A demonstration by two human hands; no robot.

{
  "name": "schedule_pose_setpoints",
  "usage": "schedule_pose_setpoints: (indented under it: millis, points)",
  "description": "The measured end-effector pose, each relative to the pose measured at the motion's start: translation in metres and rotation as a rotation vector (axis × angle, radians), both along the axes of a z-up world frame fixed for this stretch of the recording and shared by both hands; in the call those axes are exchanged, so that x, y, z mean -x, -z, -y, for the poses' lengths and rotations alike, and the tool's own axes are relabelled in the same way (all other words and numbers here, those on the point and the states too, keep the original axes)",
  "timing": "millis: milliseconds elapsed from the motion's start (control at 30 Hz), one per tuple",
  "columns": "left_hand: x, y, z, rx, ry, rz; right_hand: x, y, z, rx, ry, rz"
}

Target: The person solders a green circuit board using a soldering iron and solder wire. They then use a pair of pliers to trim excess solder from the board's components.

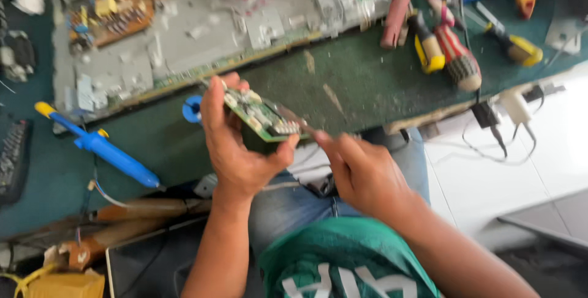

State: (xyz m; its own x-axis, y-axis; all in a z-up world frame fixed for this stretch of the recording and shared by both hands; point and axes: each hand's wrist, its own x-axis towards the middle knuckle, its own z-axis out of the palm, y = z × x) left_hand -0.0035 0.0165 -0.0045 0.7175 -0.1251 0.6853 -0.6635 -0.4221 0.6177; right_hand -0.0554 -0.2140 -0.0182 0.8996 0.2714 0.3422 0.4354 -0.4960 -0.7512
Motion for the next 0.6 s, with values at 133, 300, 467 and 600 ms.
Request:
schedule_pose_setpoints:
  millis: [133, 300, 467, 600]
  points:
    - [-0.009, -0.004, 0.003, 0.052, -0.019, 0.044, -0.002, -0.001, -0.002, 0.010, 0.025, 0.062]
    - [-0.001, 0.006, 0.004, 0.087, -0.020, -0.004, -0.001, 0.000, -0.004, 0.006, 0.038, 0.051]
    - [-0.006, 0.000, 0.005, 0.108, -0.013, -0.017, 0.005, 0.012, -0.003, -0.016, 0.036, 0.083]
    - [-0.001, 0.004, 0.002, 0.108, 0.005, -0.028, -0.014, 0.007, -0.006, -0.033, 0.034, 0.070]
